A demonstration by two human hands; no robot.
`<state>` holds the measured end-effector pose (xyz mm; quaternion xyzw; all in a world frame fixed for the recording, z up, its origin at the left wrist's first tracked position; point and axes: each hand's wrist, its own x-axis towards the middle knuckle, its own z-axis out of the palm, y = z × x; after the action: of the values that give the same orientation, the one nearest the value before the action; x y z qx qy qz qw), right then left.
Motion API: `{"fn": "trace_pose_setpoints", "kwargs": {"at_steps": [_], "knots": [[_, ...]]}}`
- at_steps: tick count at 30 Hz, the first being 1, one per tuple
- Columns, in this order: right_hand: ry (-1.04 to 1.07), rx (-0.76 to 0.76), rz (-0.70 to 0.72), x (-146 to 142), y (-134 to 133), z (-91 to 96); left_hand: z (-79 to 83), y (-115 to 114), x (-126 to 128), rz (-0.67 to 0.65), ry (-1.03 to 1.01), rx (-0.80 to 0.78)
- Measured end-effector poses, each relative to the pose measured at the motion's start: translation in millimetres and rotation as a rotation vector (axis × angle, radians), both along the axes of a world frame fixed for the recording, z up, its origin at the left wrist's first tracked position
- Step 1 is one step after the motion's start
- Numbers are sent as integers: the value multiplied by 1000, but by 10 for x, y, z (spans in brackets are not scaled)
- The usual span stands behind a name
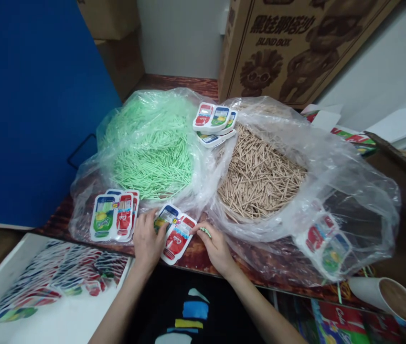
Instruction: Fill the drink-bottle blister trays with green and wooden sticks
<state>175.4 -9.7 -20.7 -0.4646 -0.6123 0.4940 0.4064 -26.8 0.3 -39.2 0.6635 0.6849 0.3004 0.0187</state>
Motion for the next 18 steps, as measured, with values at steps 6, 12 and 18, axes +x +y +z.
{"fn": "trace_pose_setpoints", "kwargs": {"at_steps": [6, 12, 18], "knots": [[14, -8, -32, -15, -6, -35, -32, 58, -33, -38, -100, 52], [18, -20, -33, -27, -8, -32, 14, 64, -47, -53, -71, 4], [25, -21, -42, -36, -22, -30, -1, 72, -89, 23, -126, 73]]}}
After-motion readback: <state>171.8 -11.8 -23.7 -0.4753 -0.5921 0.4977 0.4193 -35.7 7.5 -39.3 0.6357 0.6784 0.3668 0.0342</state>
